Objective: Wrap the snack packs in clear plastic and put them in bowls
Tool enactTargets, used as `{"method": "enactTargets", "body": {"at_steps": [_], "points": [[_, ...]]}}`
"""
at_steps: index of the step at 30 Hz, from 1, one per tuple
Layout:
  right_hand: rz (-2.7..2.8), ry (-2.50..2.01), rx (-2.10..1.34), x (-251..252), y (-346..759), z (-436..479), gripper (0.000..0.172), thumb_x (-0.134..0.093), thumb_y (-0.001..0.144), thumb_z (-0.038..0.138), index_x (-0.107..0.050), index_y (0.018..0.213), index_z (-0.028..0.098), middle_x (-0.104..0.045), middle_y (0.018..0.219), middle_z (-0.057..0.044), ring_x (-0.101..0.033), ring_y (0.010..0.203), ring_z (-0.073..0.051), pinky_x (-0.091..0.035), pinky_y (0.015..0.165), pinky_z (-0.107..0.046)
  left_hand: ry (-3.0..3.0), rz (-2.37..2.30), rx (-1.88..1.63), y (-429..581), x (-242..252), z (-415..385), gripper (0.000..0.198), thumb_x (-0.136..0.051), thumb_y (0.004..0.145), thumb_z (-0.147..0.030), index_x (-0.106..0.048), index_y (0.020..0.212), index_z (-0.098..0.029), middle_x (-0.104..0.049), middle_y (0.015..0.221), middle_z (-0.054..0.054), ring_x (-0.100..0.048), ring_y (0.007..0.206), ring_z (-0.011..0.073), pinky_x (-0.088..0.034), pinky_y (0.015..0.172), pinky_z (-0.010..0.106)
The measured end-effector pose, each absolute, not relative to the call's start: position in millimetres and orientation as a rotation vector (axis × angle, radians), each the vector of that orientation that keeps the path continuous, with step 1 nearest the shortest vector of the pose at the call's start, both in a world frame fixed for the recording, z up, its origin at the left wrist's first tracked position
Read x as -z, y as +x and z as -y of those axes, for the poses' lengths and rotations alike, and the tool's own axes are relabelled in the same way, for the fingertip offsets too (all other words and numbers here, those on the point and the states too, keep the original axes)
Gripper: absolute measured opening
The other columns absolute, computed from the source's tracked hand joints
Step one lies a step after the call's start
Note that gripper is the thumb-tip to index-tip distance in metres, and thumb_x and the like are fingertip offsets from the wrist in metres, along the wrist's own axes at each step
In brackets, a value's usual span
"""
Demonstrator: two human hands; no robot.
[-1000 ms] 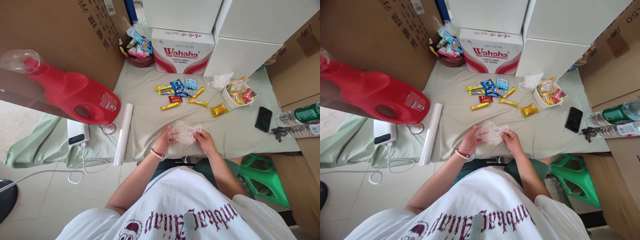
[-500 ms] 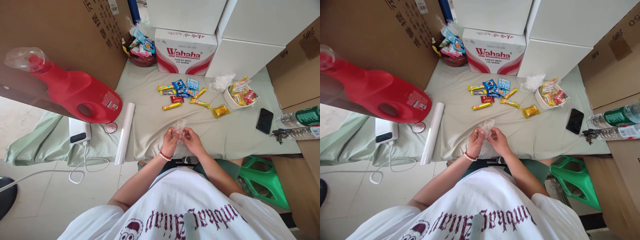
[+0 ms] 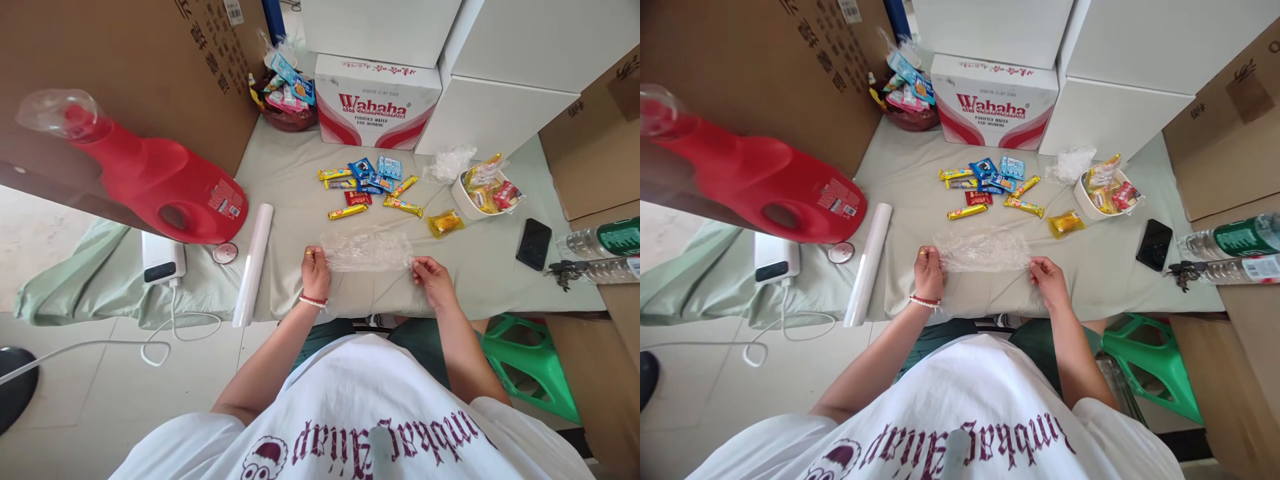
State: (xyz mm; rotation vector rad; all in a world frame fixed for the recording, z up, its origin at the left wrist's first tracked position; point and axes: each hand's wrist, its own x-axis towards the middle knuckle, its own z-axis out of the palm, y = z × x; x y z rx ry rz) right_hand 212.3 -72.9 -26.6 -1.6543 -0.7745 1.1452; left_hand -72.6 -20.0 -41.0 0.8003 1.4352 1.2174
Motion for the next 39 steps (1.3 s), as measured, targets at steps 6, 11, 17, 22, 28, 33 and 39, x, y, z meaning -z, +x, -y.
{"method": "enactTargets", "body": {"at_steps": [6, 11, 17, 22, 28, 33, 39], "points": [[1.253, -1.844, -0.486, 15.1, 219.7, 46.5, 0.041, -0.061, 0.092, 0.057, -0.073, 0.103, 0.020, -0.071, 0.099, -0.009, -0.059, 0.074, -0.019, -0.052, 0.076, -0.035, 0.902, -1.490, -1.259, -70.1, 41.4, 24.3, 0.033, -0.065, 0.093, -0.053, -0.051, 0.089, -0.024, -0.052, 0.073, -0.003, -0.050, 0.068, 0.0129, -0.042, 0.060, 0.024], [1.783, -1.752, -0.608, 17.3, 187.4, -0.3, 0.041, -0.073, 0.085, 0.033, -0.072, 0.124, 0.023, -0.067, 0.123, -0.011, -0.059, 0.071, -0.016, -0.054, 0.083, -0.037, 0.933, -1.472, -1.235, -70.3, 34.8, 27.7, 0.028, -0.075, 0.083, -0.041, -0.054, 0.089, -0.023, -0.056, 0.079, -0.002, -0.051, 0.072, 0.0125, -0.044, 0.065, 0.023], [1.872, -1.651, -0.628, 30.3, 165.9, -9.0, 0.024, -0.055, 0.090, 0.019, -0.078, 0.099, 0.022, -0.067, 0.097, -0.007, -0.064, 0.083, -0.021, -0.053, 0.082, -0.037, 0.894, -1.459, -1.075, -74.7, 29.0, 19.1, 0.044, -0.067, 0.087, -0.054, -0.046, 0.063, -0.023, -0.041, 0.059, -0.004, -0.040, 0.056, 0.0120, -0.037, 0.049, 0.024], [1.789, -1.438, -0.505, 17.5, 181.2, 19.7, 0.026, -0.053, 0.096, 0.026, -0.078, 0.102, 0.025, -0.068, 0.105, -0.007, -0.066, 0.095, -0.020, -0.055, 0.086, -0.036, 0.821, -1.464, -1.037, -74.2, 29.1, 4.6, 0.045, -0.064, 0.088, -0.052, -0.045, 0.058, -0.024, -0.043, 0.055, -0.003, -0.042, 0.053, 0.0124, -0.037, 0.047, 0.026], [1.630, -1.469, -0.448, 9.8, 207.2, 68.5, 0.018, -0.062, 0.096, 0.033, -0.079, 0.097, 0.028, -0.067, 0.115, -0.007, -0.066, 0.100, -0.021, -0.055, 0.090, -0.039, 0.707, -1.430, -1.063, -74.3, 26.9, -5.5, 0.037, -0.059, 0.090, -0.054, -0.052, 0.072, -0.022, -0.061, 0.073, 0.001, -0.056, 0.059, 0.0125, -0.044, 0.054, 0.026], [1.589, -1.500, -0.461, 14.6, 210.4, 85.5, 0.018, -0.063, 0.096, 0.034, -0.080, 0.097, 0.027, -0.065, 0.109, -0.007, -0.065, 0.094, -0.021, -0.055, 0.086, -0.039, 0.687, -1.311, -0.965, -70.0, 19.4, -9.1, 0.041, -0.060, 0.089, -0.061, -0.054, 0.100, -0.022, -0.070, 0.087, 0.004, -0.061, 0.061, 0.0136, -0.041, 0.053, 0.025], [1.621, -1.484, -0.472, 14.5, 201.9, 75.5, 0.020, -0.061, 0.098, 0.035, -0.080, 0.102, 0.029, -0.065, 0.109, -0.006, -0.066, 0.097, -0.020, -0.056, 0.089, -0.038, 0.964, -1.210, -0.833, -63.6, 16.7, -10.7, 0.034, -0.081, 0.071, -0.046, -0.064, 0.083, -0.018, -0.061, 0.067, -0.002, -0.050, 0.057, 0.0105, -0.038, 0.056, 0.024]]}}
